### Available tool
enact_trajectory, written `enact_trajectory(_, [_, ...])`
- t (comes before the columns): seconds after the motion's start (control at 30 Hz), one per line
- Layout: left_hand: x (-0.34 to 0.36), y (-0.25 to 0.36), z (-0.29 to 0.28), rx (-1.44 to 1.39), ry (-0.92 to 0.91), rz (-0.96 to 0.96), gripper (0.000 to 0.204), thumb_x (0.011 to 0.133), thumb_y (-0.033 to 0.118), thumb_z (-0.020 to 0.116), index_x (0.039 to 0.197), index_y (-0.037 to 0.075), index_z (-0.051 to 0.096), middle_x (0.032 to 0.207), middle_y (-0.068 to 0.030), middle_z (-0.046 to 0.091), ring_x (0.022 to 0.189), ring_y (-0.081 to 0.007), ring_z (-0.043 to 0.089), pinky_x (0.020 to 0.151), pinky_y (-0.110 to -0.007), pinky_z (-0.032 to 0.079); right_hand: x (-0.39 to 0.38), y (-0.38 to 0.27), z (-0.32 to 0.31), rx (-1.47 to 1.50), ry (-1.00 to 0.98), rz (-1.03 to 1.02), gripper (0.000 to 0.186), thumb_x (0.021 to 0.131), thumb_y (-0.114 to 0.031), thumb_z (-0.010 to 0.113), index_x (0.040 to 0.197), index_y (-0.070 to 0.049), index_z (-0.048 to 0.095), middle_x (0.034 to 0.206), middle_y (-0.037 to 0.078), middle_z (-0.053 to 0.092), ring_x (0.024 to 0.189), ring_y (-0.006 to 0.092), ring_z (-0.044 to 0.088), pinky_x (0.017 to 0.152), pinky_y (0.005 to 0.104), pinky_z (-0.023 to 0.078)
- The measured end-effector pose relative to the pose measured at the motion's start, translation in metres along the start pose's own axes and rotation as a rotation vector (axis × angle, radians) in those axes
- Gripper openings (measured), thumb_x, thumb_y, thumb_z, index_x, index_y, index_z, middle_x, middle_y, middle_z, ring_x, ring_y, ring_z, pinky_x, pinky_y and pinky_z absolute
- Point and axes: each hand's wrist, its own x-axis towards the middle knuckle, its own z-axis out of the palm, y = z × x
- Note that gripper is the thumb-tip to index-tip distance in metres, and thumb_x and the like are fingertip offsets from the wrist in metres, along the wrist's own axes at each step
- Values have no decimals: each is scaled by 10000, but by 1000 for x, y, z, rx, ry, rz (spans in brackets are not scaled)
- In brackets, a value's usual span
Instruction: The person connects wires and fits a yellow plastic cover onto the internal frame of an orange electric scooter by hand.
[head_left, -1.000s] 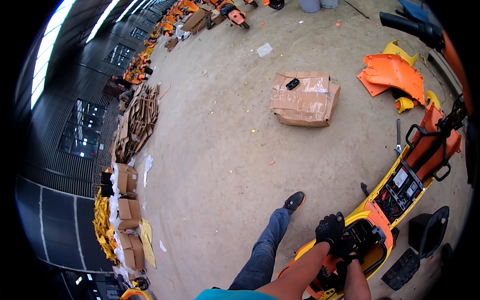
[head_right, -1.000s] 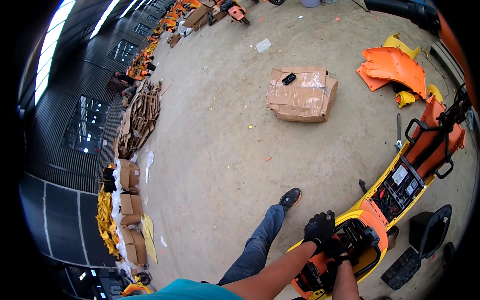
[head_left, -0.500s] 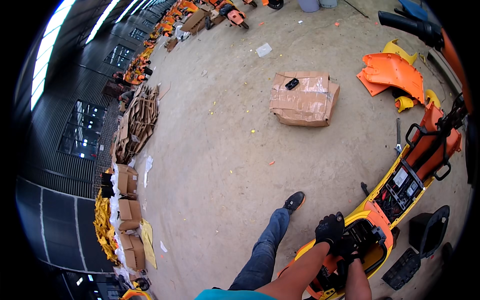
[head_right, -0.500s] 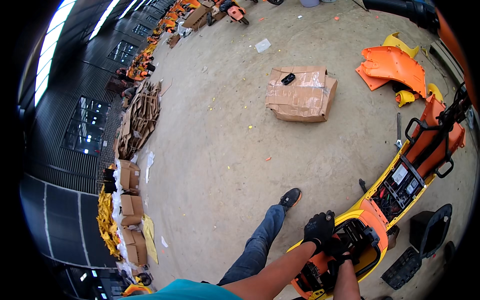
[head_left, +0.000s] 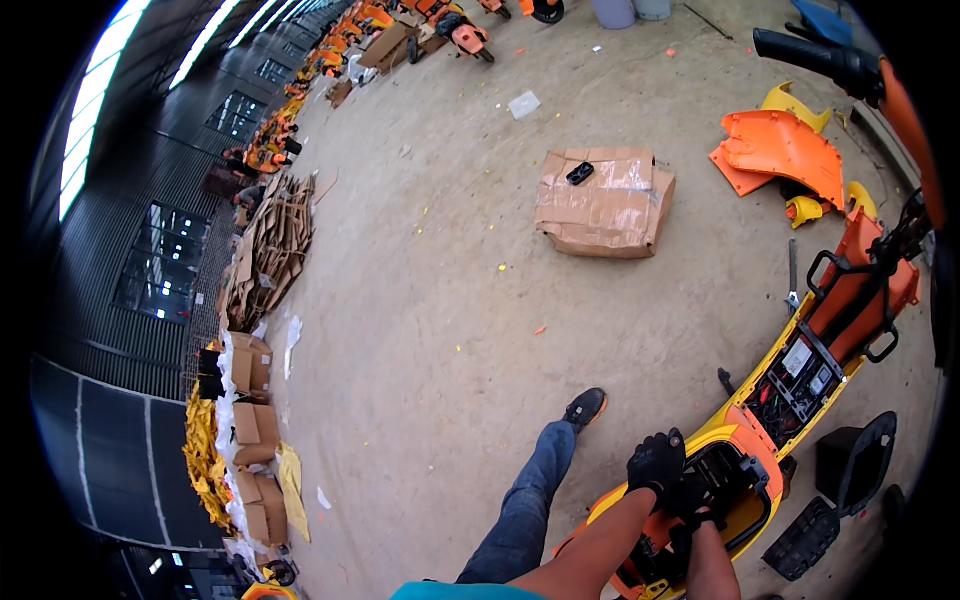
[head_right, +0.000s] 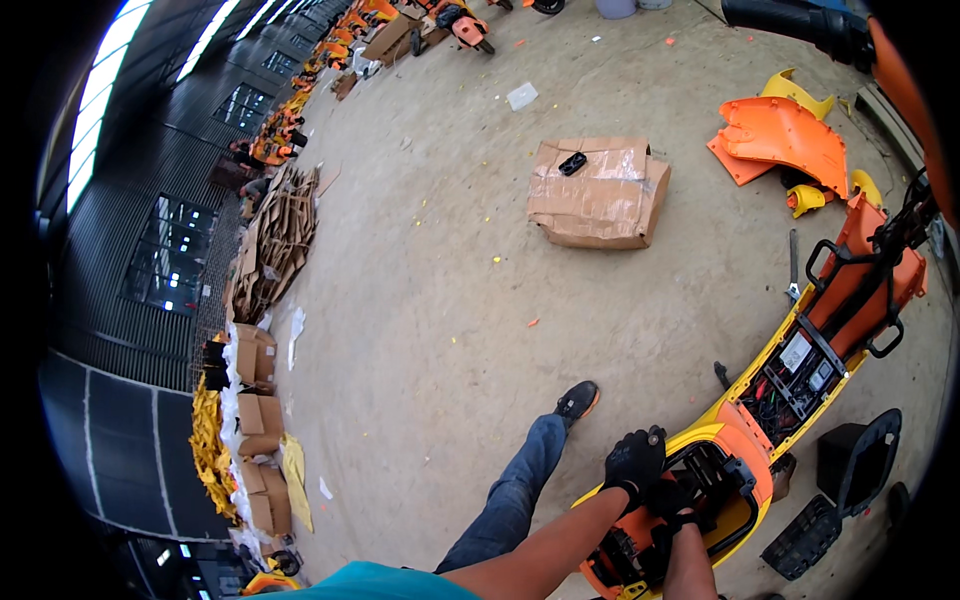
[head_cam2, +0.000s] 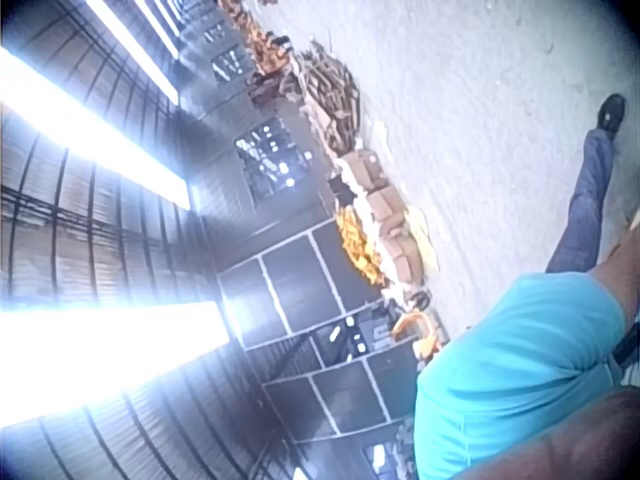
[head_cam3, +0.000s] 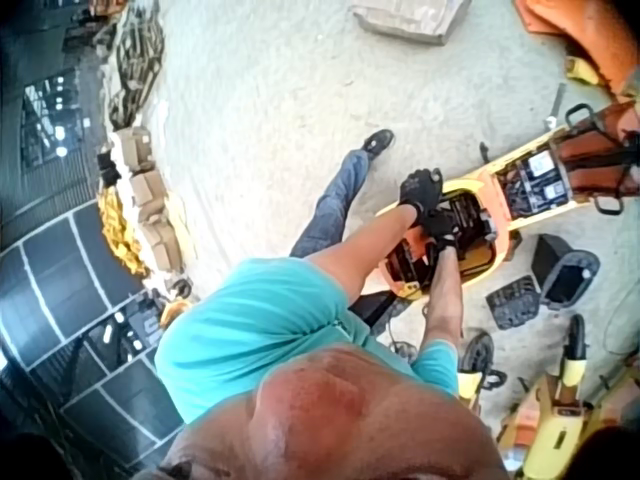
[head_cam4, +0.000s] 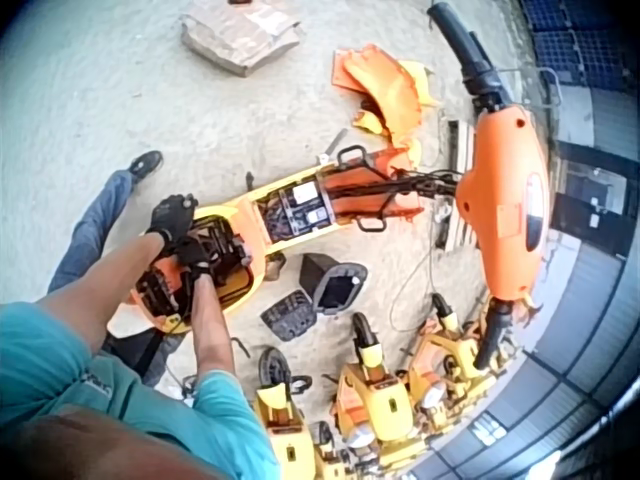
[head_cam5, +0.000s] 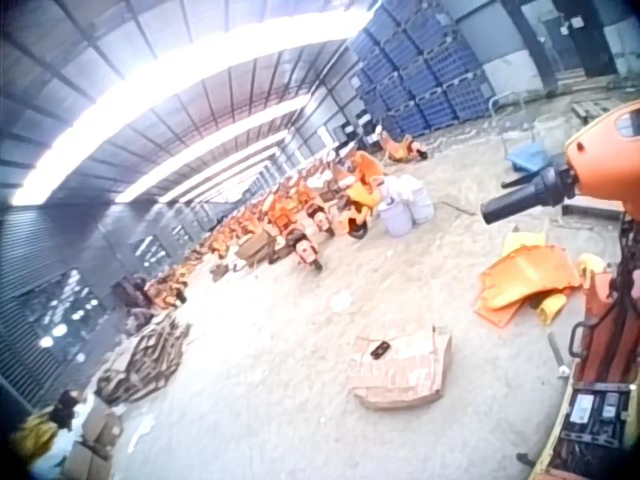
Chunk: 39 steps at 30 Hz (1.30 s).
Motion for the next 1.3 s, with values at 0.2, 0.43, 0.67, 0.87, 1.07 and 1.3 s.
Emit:
enact_trajectory(0.2, [0,-2,2,-62,6,-25,451,985,400,299,1108,83,595,1107,-190,637,1056,-375,598,915,-493,476,-6,-19,-17,1,-40,-26,303,858,-295,558,1085,-150,696,1109,122,681,1069,296,631,933,402,487])
enact_trajectory(0.43, [-3,2,-3,-106,17,-41,510,980,430,284,1075,60,623,1110,-206,632,1055,-381,596,932,-500,467,-21,-57,-52,63,-3,19,334,867,-322,556,1097,-122,692,1094,145,684,1050,310,638,911,404,497])
enact_trajectory(0.67, [-4,-1,-5,-55,-6,-6,471,983,408,284,1098,80,601,1116,-195,632,1061,-387,592,924,-504,475,-33,-95,-83,-65,-63,-15,350,881,-328,542,1115,-119,697,1120,144,681,1095,301,620,959,392,472])
enact_trajectory(0.87, [-4,-1,-5,-51,0,17,470,986,399,283,1101,67,596,1118,-189,632,1061,-389,591,921,-500,481,-22,-62,-53,62,-33,-58,351,884,-332,539,1128,-135,697,1133,142,679,1102,301,618,963,390,469])
enact_trajectory(1.07, [-5,1,-8,-74,-7,-4,477,984,405,283,1091,71,606,1124,-195,636,1068,-392,593,934,-504,474,-9,-36,-30,82,-45,-50,349,881,-336,545,1128,-142,698,1137,140,678,1102,301,618,964,389,469])
enact_trajectory(1.3, [-8,6,-13,-97,-7,-19,512,978,416,291,1075,43,628,1121,-202,644,1084,-391,590,942,-509,469,-11,-36,-36,63,-59,-24,351,877,-341,552,1129,-146,698,1140,139,678,1101,300,619,963,388,470])
